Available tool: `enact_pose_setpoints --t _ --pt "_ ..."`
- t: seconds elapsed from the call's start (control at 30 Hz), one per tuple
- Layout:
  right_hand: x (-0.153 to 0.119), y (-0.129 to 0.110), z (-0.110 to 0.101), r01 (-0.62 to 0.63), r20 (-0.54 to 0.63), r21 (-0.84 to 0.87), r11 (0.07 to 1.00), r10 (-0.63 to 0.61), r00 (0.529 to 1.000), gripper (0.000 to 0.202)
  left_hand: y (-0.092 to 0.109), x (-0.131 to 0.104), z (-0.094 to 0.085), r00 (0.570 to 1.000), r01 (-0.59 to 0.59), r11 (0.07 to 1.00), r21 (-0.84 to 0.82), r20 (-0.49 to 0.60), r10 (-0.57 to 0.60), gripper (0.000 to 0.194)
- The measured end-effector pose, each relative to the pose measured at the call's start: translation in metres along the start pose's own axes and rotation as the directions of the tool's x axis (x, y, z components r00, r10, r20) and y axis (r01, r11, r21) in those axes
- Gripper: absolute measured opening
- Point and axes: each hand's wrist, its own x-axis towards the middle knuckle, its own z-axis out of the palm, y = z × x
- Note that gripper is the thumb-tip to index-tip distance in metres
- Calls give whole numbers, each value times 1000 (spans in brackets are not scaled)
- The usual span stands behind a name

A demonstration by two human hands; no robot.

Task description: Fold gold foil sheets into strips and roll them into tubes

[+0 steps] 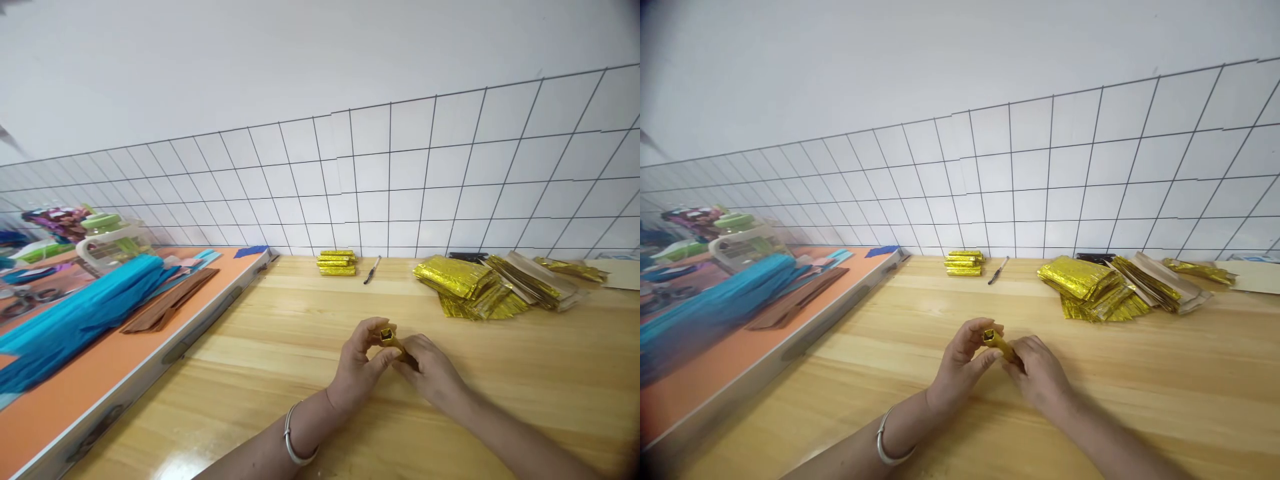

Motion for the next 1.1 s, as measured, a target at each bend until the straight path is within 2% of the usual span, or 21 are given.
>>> enact_pose_setpoints --t 0.13,0.27,0.37,0.73,0.9,1.1 --pt "0 3 1 0 -3 1 1000 0 1000 17 -1 -1 -4 992 -110 989 101 -46 115 35" --pt "1 4 2 11 16 -23 1000 -11 1000 16 -5 0 -5 952 -301 939 165 -3 306 32" --pt "1 3 2 18 30 -38 999 -17 999 14 -8 2 -5 928 -370 911 185 28 371 26" --pt "0 2 4 44 18 -65 997 -43 999 12 -8 3 -6 945 -327 919 220 44 325 27" --pt "0 4 7 55 1 -6 998 -55 998 13 1 -2 -2 974 -223 949 224 29 223 38" --pt "-1 5 10 108 5 -5 994 -108 994 8 0 -1 -4 988 -101 977 188 131 77 40"
